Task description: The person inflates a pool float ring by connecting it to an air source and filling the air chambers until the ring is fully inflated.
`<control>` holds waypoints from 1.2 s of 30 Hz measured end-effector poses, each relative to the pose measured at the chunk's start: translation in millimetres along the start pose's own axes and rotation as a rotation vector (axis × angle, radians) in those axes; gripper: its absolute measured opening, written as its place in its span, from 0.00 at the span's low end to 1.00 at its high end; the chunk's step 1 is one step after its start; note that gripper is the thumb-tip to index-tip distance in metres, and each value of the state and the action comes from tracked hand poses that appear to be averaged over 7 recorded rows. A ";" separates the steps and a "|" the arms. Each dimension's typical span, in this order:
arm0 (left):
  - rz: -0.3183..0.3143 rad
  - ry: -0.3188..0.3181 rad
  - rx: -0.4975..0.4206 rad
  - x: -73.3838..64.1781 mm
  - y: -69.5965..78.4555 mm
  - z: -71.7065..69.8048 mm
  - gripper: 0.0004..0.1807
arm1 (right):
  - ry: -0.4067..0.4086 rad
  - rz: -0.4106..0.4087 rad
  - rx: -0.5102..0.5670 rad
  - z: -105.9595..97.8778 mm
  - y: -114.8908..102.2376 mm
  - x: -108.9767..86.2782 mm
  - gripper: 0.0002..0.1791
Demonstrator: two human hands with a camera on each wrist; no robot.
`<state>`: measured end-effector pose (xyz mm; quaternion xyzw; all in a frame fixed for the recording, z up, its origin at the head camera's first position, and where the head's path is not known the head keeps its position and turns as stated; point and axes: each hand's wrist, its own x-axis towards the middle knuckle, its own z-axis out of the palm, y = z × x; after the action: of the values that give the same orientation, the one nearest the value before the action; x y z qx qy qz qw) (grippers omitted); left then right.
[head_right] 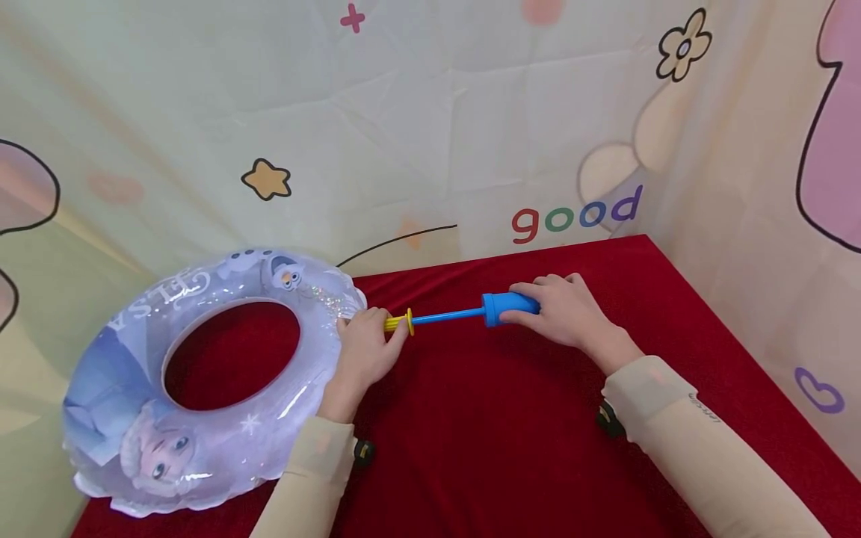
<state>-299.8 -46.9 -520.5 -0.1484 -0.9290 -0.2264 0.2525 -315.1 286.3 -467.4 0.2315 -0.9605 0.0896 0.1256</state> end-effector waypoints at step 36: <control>-0.054 -0.095 -0.076 2.2 3.6 -17.6 0.22 | -0.017 -0.151 -0.061 20.2 -76.3 36.3 0.33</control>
<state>-293.2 -52.2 -504.5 -0.1434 -0.9343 -0.2611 0.1959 -314.8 199.4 -467.6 0.3002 -0.9436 0.0488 0.1307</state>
